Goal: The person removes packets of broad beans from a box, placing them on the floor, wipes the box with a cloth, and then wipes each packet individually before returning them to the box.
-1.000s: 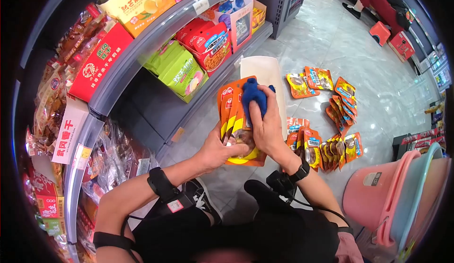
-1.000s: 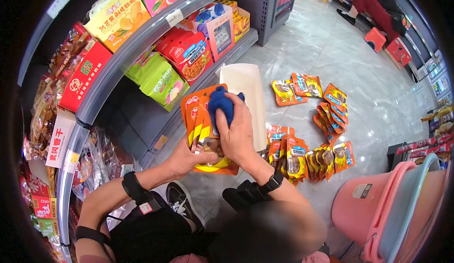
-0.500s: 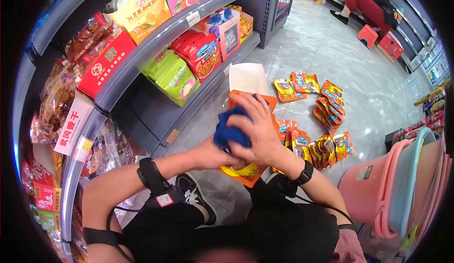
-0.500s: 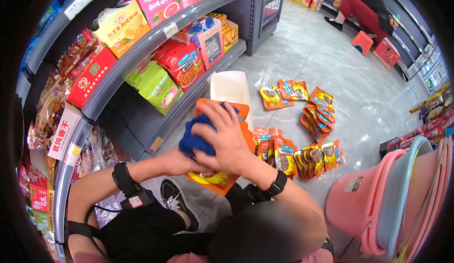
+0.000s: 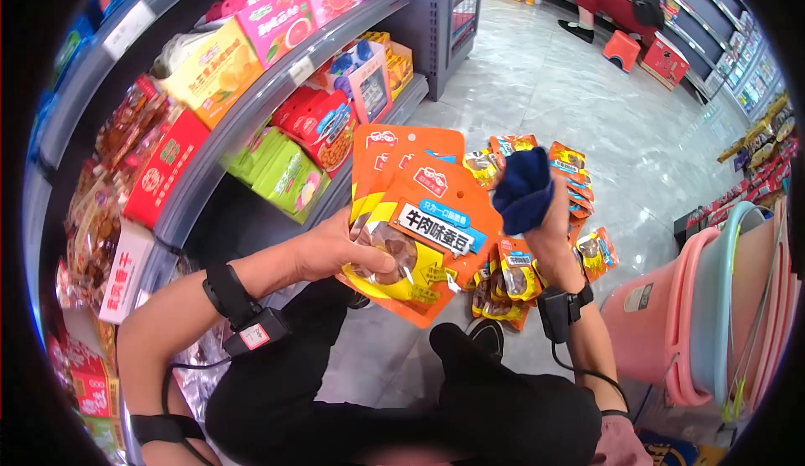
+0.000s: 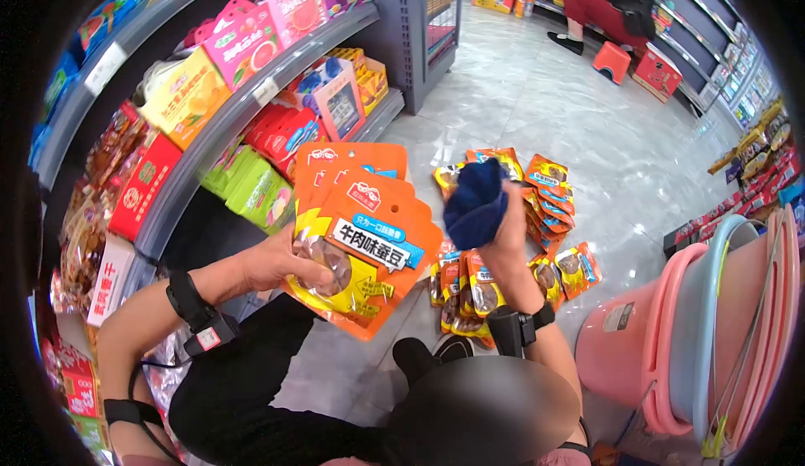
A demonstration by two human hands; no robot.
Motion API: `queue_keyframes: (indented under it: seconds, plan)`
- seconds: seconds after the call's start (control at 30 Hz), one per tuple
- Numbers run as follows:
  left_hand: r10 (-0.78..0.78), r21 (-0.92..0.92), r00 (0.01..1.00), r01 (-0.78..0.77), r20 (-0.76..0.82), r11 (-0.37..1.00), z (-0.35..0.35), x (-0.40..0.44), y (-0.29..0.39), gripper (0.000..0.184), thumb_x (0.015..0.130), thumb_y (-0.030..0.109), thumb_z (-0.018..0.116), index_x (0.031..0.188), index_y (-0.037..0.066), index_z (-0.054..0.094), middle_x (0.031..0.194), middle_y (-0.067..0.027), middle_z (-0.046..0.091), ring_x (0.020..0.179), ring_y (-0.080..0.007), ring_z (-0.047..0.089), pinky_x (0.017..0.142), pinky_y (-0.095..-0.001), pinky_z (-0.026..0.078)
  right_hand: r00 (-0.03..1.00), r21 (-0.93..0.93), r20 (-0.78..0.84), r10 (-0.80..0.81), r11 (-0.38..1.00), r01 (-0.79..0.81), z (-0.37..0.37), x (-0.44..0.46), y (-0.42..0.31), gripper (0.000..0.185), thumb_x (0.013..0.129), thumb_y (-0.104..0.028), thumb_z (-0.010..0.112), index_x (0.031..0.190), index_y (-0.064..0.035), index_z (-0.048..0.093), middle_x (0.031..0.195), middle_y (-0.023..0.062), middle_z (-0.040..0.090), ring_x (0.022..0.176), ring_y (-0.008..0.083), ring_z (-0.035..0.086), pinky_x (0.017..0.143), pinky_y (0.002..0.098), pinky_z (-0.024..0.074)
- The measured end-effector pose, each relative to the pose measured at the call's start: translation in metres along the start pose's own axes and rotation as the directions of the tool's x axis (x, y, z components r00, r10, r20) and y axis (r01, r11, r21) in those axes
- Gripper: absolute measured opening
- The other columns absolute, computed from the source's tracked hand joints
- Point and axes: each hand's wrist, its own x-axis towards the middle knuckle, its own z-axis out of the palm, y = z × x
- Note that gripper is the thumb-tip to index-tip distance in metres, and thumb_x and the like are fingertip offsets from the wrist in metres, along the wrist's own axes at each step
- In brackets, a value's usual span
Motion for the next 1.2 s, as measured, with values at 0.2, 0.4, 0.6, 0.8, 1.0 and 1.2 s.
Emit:
queue_keyframes:
  seconds: [0.2,0.4,0.6,0.8,1.0,1.2]
  plan:
    - [0.029,-0.18,0.977,0.009,0.21,0.984,0.016,0.071,-0.002,0.065,0.072,0.014,0.073,0.127,0.005,0.041,0.112,-0.0057,0.056,0.101,-0.0172,0.056,0.092,-0.0326,0.042,0.971,0.025,-0.168,0.169,0.986,-0.167,0.002,-0.029,0.033,0.049,0.09,-0.042,0.044,0.118,-0.0031,0.051,0.115,0.0133,0.058,0.102,0.0258,0.058,0.09,0.0398,0.0459]
    - [0.081,-0.238,0.99,-0.05,0.119,0.97,0.019,0.1,-0.024,0.073,0.073,0.018,0.074,0.131,0.006,0.033,0.11,-0.0054,0.055,0.102,-0.0153,0.055,0.089,-0.0301,0.044,0.914,-0.031,-0.341,0.221,0.969,-0.246,-0.002,-0.055,0.044,0.043,0.092,-0.037,0.042,0.12,-0.0038,0.049,0.118,0.0123,0.056,0.103,0.0253,0.057,0.088,0.0416,0.0474]
    - [0.079,-0.339,0.997,-0.075,-0.003,0.938,-0.008,0.093,-0.024,0.065,0.077,0.011,0.071,0.13,0.008,0.035,0.112,-0.0059,0.054,0.102,-0.0165,0.055,0.089,-0.0321,0.047,0.957,-0.577,-0.212,0.196,0.766,-0.284,-0.03,-0.07,0.069,0.045,0.092,-0.034,0.045,0.121,-0.0002,0.047,0.123,0.0142,0.051,0.115,0.0272,0.048,0.098,0.0366,0.0367]
    - [0.24,-0.171,0.959,-0.264,-0.148,0.949,-0.006,0.084,-0.008,0.062,0.078,0.015,0.071,0.128,0.009,0.036,0.114,-0.0052,0.053,0.103,-0.0159,0.055,0.087,-0.0315,0.047,0.989,-0.404,0.044,0.14,0.908,-0.111,-0.018,-0.054,0.027,0.081,0.074,-0.019,0.073,0.137,-0.0029,0.024,0.134,0.0132,0.039,0.124,0.0199,0.037,0.104,0.0363,0.0295]
    - [0.318,-0.016,0.947,-0.319,-0.054,0.948,0.038,0.091,-0.025,0.07,0.081,0.014,0.068,0.135,0.006,0.026,0.122,-0.006,0.048,0.108,-0.0138,0.05,0.092,-0.0299,0.041,0.966,-0.533,-0.137,0.221,0.805,-0.26,0.028,-0.054,0.014,0.056,0.077,-0.016,0.071,0.124,-0.0016,0.043,0.116,0.0069,0.055,0.1,0.0144,0.055,0.085,0.0296,0.047]
    - [0.274,0.077,0.961,-0.27,-0.044,0.96,0.062,0.094,-0.054,0.066,0.08,0.015,0.069,0.132,0.0,0.03,0.12,-0.0088,0.05,0.11,-0.0158,0.051,0.093,-0.031,0.042,0.977,-0.497,-0.176,0.118,0.846,-0.192,-0.001,-0.075,0.025,0.057,0.078,-0.016,0.072,0.124,-0.0014,0.042,0.116,0.0077,0.054,0.104,0.0152,0.053,0.087,0.03,0.046]
